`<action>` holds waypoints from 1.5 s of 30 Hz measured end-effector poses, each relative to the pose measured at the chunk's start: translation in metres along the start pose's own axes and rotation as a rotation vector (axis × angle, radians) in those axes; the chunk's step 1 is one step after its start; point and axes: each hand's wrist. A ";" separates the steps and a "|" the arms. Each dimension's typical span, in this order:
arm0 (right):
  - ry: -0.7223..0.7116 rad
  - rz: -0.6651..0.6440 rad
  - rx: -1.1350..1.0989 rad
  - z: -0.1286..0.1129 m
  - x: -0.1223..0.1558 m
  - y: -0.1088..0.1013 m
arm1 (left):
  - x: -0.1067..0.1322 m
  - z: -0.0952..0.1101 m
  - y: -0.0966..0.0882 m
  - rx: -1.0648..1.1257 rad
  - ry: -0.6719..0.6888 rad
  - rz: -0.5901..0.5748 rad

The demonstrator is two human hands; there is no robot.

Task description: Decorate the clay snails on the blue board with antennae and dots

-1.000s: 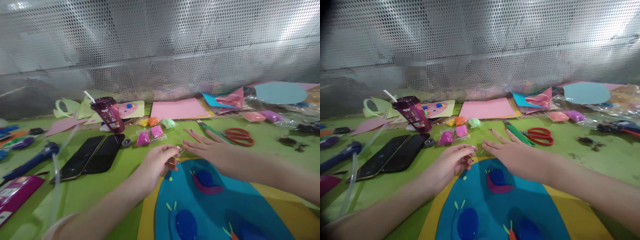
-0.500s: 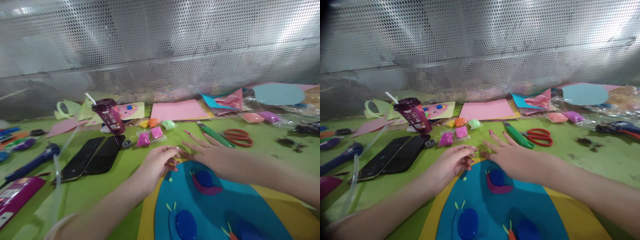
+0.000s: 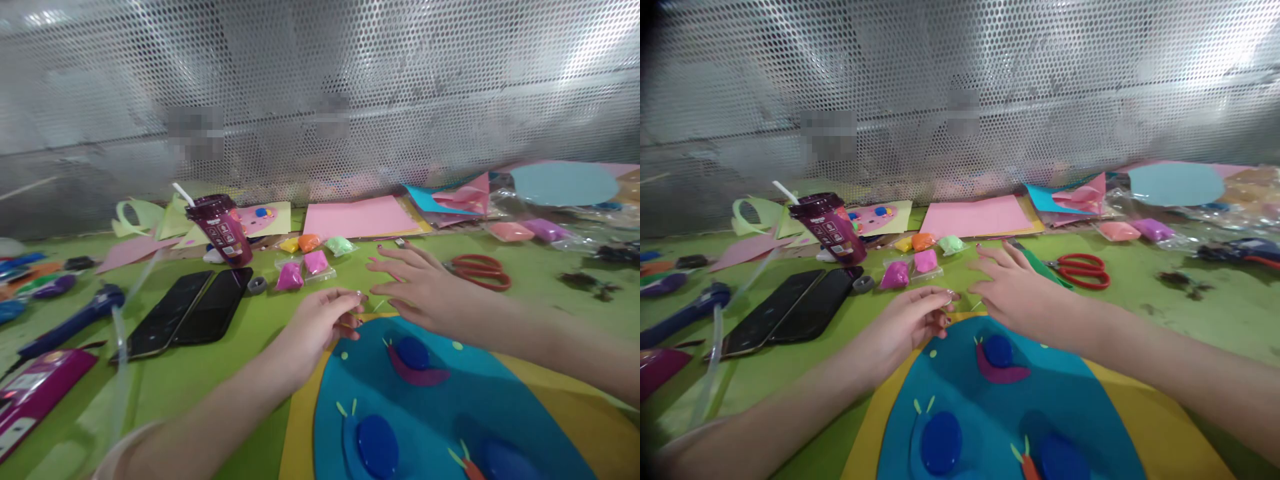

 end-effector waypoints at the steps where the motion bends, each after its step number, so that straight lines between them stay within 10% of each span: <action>1: -0.022 -0.005 0.035 0.001 -0.003 0.001 | 0.000 0.000 0.000 -0.001 -0.001 0.000; 16: -0.259 -0.028 0.084 0.012 -0.013 0.015 | 0.001 0.001 0.002 0.002 0.026 0.004; 22: 0.159 0.104 -0.353 0.002 -0.017 -0.007 | 0.002 0.002 0.000 0.018 0.050 0.026; 30: 0.768 -0.263 -0.779 -0.058 0.012 -0.036 | -0.002 -0.003 -0.003 -0.031 0.127 0.002; 45: 0.922 -0.278 -0.725 -0.088 0.026 -0.023 | 0.005 0.000 0.002 -0.192 0.185 -0.029</action>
Point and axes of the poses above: each hand's wrist, its own x-axis away from the middle knuckle, its own y-axis out of the palm, z = x × y, and after that the axes turned 8 degrees about -x, right-handed
